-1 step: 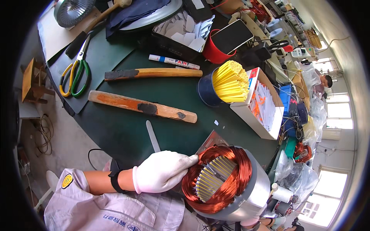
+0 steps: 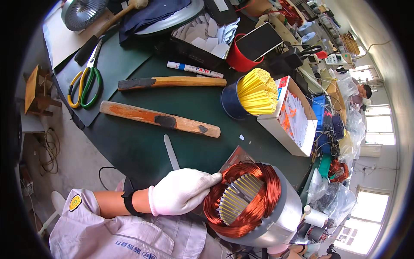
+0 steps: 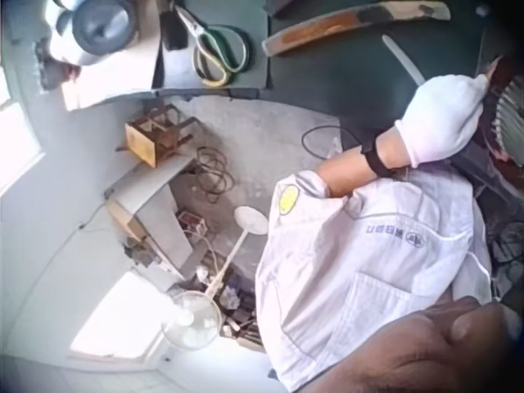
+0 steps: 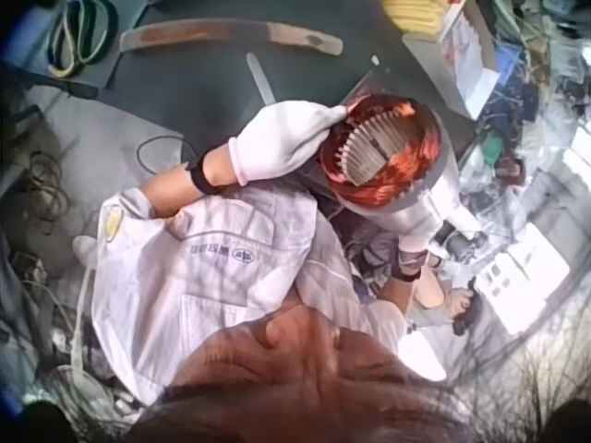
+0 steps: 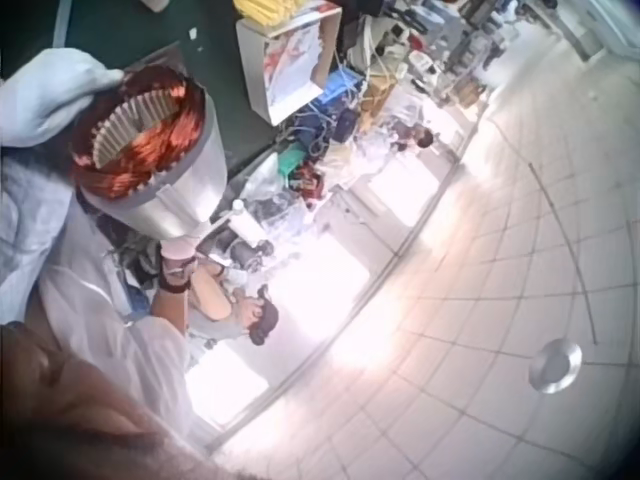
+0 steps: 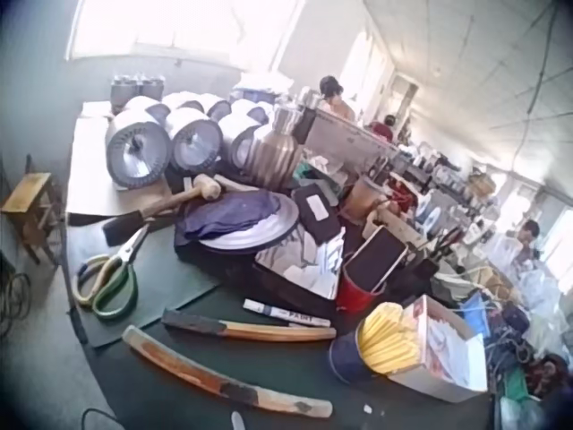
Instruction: Manually inserting insulation and aligning copper windings in a motor stator using hand tools.
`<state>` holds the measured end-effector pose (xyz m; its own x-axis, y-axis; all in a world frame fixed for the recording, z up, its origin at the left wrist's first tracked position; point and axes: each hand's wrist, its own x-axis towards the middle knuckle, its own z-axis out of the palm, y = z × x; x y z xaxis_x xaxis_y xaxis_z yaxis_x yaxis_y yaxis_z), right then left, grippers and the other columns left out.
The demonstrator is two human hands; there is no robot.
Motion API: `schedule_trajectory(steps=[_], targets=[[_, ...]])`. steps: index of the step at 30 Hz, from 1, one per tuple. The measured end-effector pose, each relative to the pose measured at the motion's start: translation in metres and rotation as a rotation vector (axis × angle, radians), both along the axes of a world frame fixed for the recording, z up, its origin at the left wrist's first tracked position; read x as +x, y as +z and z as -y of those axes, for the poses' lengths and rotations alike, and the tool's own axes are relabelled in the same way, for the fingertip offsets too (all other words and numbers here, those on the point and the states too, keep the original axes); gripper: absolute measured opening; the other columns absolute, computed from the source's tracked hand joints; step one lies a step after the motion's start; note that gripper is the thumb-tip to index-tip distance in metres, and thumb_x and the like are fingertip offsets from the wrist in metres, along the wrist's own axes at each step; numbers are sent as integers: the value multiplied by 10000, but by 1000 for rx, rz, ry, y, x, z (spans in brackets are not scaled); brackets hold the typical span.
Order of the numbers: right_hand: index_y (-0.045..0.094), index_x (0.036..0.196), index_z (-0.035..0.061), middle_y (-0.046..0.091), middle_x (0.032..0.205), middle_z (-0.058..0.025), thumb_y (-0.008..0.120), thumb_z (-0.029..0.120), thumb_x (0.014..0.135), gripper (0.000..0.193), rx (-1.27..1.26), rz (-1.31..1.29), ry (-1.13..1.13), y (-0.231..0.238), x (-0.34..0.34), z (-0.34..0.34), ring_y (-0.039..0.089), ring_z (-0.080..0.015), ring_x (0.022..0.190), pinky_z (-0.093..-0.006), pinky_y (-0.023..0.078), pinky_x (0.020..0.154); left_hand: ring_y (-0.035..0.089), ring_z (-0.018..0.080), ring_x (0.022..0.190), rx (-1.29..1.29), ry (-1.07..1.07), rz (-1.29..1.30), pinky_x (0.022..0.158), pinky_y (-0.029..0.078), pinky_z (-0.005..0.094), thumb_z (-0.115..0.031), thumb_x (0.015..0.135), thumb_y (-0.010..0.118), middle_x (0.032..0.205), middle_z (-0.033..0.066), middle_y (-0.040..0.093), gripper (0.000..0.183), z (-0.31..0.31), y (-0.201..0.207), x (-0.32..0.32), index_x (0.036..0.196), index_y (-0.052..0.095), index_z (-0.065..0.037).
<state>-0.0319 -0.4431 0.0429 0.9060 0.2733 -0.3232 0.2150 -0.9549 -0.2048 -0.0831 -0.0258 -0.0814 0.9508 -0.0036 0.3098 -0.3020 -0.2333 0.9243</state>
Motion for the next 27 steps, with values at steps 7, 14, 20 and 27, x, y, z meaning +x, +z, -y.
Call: schedule_trajectory(steps=[7, 14, 20, 27], targets=[[720, 1141, -20, 775, 1064, -107, 758, 194, 903, 323, 437, 252, -58, -13, -9, -54, 747, -240, 978, -367, 574, 822, 705, 380, 1011, -2, 47, 58, 873, 587, 428, -34, 950, 610, 1125, 199, 709, 437, 2, -4, -6, 1384, 604, 15], [664, 1065, 12, 655, 1110, -164, 753, 201, 772, 359, 139, 598, 274, 10, -13, -66, 600, -417, 1045, -513, 474, 912, 702, 382, 1002, 268, 10, -10, 887, 572, 422, -78, 948, 644, 1065, 191, 711, 309, -31, 50, 2, 1249, 680, -23], [661, 1071, -36, 641, 1125, -196, 676, 113, 718, 384, 321, 755, 177, 7, -61, -44, 597, -424, 1078, -510, 484, 973, 688, 382, 952, 622, 195, 130, 837, 549, 440, -175, 941, 682, 987, 198, 699, 192, -61, 99, 98, 1047, 710, -18], [707, 1145, 17, 694, 1137, -181, 723, 86, 903, 252, 402, 733, 138, -2, -84, -19, 651, -399, 1055, -471, 528, 941, 674, 412, 1004, 814, 341, -25, 894, 544, 462, -242, 855, 757, 1025, 215, 688, 271, -63, 72, 196, 974, 693, -6]])
